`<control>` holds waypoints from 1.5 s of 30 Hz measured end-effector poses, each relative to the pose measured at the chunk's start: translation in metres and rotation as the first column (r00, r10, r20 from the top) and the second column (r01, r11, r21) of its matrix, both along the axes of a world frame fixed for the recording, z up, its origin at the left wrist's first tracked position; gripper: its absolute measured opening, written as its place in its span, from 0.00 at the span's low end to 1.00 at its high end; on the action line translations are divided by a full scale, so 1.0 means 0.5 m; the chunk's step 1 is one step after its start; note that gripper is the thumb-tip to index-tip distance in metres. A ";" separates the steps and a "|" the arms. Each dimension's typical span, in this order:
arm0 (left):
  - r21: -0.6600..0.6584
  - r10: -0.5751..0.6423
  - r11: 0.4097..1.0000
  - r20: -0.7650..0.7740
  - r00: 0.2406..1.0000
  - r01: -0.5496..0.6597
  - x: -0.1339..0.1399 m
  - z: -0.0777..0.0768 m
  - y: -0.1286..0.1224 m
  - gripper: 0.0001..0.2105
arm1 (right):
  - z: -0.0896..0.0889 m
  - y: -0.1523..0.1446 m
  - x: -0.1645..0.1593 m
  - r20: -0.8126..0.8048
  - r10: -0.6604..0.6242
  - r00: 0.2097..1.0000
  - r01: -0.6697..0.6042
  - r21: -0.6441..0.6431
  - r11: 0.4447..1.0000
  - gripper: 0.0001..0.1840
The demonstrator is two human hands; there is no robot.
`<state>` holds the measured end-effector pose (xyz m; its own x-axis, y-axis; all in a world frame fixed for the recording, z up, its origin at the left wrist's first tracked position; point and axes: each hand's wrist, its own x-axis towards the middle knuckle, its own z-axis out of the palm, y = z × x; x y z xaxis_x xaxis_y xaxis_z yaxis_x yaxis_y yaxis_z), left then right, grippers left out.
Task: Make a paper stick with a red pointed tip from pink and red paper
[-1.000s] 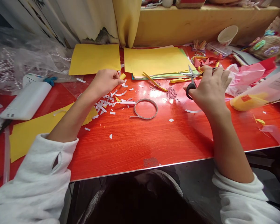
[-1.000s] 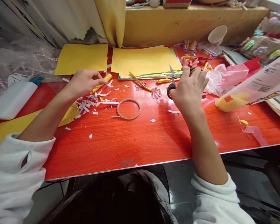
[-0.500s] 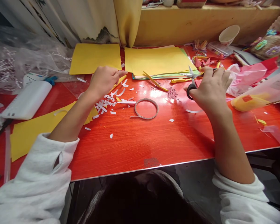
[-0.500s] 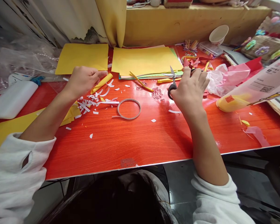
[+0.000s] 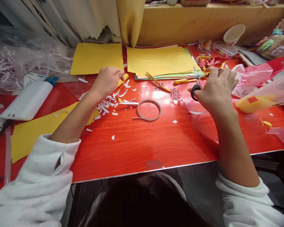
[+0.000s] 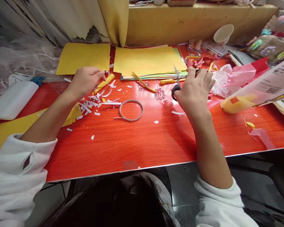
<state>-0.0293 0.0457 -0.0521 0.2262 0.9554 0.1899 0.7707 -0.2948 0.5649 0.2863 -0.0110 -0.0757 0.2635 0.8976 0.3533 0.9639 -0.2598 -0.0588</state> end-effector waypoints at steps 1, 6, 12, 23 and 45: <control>0.027 0.016 1.000 -0.018 1.000 -0.015 0.000 0.005 -0.003 0.13 | 0.000 0.000 0.000 0.002 -0.004 1.000 0.004 0.000 1.000 0.36; 0.024 0.070 0.997 -0.074 0.995 -0.069 -0.001 0.013 -0.005 0.20 | -0.001 0.002 0.000 -0.001 -0.005 1.000 0.005 0.012 1.000 0.37; -0.056 -0.051 0.997 0.064 0.997 0.054 -0.005 -0.002 0.007 0.08 | 0.000 0.000 0.000 -0.013 -0.005 1.000 0.005 0.004 1.000 0.35; -0.092 0.099 0.992 0.144 0.985 -0.086 -0.002 0.015 -0.010 0.25 | 0.005 -0.004 -0.004 -0.018 -0.010 1.000 0.010 -0.011 1.000 0.35; -0.066 0.069 0.996 0.039 0.997 -0.067 -0.006 0.015 -0.005 0.19 | 0.008 -0.007 -0.011 -0.021 -0.024 0.999 0.024 -0.033 0.999 0.34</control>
